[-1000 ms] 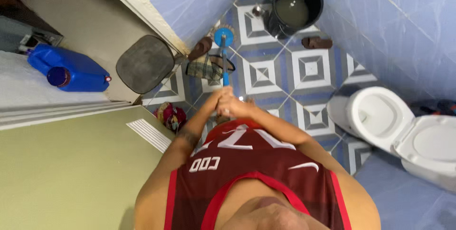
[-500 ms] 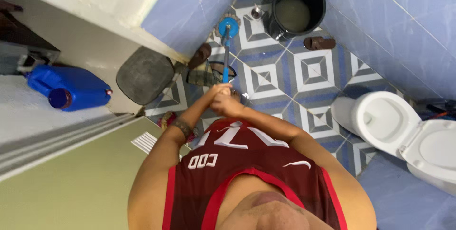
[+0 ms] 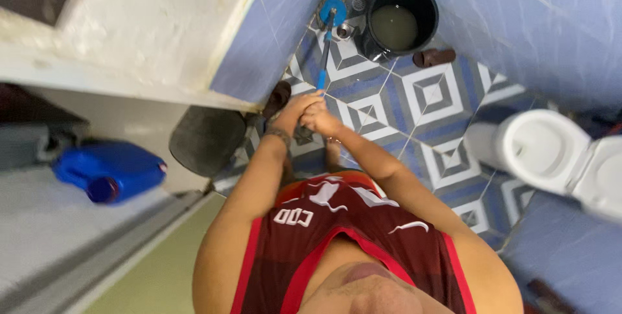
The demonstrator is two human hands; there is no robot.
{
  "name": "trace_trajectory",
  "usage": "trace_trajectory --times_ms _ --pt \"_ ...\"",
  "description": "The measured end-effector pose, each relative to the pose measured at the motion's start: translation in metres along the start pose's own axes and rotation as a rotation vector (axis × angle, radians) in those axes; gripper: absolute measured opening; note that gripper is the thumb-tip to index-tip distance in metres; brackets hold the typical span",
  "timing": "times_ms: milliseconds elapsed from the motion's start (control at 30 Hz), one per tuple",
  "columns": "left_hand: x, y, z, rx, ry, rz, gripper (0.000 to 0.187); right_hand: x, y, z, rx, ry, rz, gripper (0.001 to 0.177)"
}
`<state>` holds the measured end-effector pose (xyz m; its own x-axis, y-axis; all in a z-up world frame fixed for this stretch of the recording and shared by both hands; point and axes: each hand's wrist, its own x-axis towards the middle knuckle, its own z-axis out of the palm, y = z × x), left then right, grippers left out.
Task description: The person mops the tiled floor of a bathroom using a spin mop, periodically rinsing the mop head in a black bucket of water.
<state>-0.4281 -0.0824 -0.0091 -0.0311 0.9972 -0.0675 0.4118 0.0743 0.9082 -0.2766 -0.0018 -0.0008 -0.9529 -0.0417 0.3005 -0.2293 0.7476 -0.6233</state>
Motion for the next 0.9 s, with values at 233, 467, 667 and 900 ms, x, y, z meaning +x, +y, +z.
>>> trace_trajectory --times_ms 233,467,667,900 --pt "-0.003 -0.006 -0.005 -0.054 -0.165 0.051 0.026 0.002 -0.064 0.012 0.851 0.176 0.714 0.007" --pt "-0.146 0.045 0.012 -0.082 -0.202 0.152 0.034 0.018 -0.234 -0.032 0.173 0.185 0.136 0.012" --pt "-0.146 0.07 0.024 -0.099 -0.305 0.016 0.054 0.005 -0.249 -0.042 0.174 0.296 0.179 0.012" --pt "-0.106 0.004 0.032 -0.065 -0.248 0.11 0.043 -0.011 -0.182 0.035 0.172 0.248 0.177 0.012"
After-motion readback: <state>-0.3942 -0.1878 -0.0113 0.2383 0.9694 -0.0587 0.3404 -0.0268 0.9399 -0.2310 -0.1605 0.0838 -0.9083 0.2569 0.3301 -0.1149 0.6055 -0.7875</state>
